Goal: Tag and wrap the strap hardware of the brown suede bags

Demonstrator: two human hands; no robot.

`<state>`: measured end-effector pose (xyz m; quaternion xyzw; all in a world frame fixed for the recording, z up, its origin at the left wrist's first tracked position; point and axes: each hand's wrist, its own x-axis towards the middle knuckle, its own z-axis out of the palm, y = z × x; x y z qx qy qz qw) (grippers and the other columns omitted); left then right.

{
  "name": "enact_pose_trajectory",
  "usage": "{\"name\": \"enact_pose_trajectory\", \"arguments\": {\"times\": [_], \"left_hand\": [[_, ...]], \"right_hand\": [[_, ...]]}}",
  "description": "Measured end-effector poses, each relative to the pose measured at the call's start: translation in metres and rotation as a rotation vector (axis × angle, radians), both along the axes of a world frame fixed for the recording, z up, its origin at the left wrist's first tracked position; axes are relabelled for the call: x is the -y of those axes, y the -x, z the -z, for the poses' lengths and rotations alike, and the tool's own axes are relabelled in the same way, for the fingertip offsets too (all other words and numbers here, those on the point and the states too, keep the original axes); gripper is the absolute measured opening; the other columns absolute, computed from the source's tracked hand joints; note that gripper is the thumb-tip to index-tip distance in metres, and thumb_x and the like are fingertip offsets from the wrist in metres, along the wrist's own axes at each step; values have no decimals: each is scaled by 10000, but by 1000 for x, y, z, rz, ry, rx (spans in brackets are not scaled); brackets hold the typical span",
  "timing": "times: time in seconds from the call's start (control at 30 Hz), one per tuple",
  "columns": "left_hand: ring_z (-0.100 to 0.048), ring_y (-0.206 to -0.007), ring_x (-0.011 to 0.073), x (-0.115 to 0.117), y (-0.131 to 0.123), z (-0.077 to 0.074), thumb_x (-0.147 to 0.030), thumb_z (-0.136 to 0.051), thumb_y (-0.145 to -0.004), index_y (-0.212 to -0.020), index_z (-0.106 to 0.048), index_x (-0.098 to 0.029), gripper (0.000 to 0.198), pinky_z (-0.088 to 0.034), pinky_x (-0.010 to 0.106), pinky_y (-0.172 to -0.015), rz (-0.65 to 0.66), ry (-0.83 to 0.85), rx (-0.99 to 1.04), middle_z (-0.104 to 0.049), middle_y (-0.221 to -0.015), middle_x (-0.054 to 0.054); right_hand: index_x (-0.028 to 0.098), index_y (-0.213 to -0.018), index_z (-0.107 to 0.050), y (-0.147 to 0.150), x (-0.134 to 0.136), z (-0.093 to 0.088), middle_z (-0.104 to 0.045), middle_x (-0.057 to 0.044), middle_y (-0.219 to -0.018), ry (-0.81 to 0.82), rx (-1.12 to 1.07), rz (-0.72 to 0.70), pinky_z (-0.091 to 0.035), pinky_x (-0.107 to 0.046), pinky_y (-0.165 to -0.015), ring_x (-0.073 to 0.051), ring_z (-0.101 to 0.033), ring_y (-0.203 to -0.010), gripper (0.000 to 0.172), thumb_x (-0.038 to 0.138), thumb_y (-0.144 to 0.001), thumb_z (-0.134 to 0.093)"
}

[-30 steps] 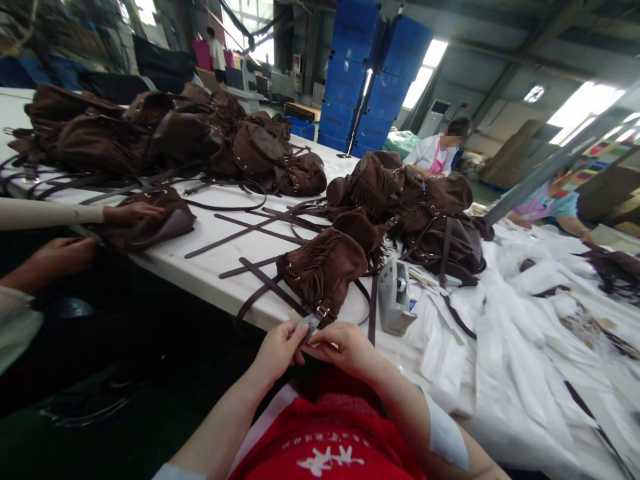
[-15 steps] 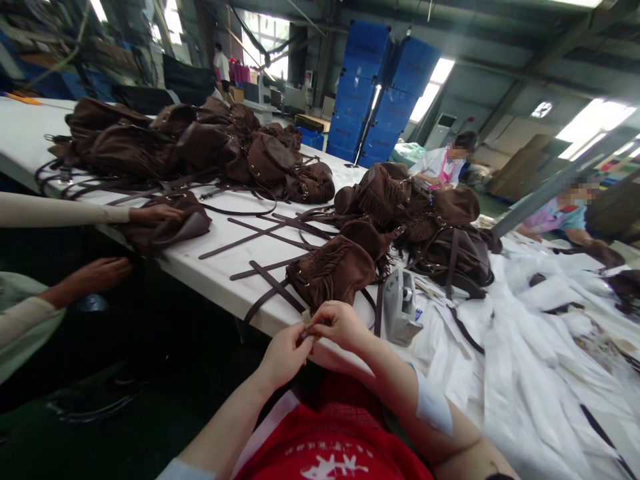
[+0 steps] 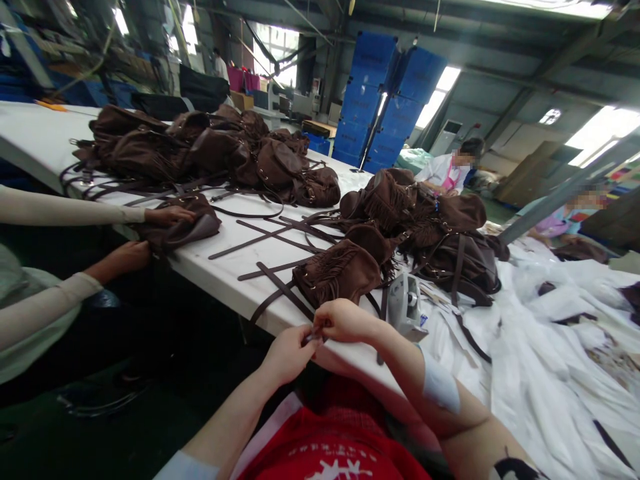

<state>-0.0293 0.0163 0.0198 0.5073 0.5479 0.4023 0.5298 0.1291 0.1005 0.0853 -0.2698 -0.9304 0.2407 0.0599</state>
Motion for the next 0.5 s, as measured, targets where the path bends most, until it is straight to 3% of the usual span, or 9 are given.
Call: {"name": "enact_pose_trajectory", "arguments": {"times": [0.17,0.33,0.5], "left_hand": [[-475,-351,106,-2,-2,1,-413,-675,-715,-694,-648,-195,221,-306,214,-414,-5,54,52,-639,-526,-17],[-550,-411,102,-3,0,-3,-436,-641,-691,-709,-621,-171,267,-362,197,-444,-7,147,169,-686,-599,24],[-575,-454,101,-2,0,-8,-489,-637,-696,-781,-636,-159,341,-377,196,-472,-14,170,224,-694,-642,31]], "right_hand": [[188,-840,-710,-5,17,6,-684,-53,-791,-277,6,-98,-440,-271,-692,-174,-599,-744,109,152,-867,-611],[206,-1167,-664,-27,27,27,-692,-102,-1150,-316,-103,-121,-491,-339,-904,-214,-618,-1042,269,174,-947,-513],[209,-1308,-590,-38,37,48,-577,-140,-1355,-345,-211,-1,-431,-467,-1073,-274,-460,-1322,409,173,-902,-552]]}}
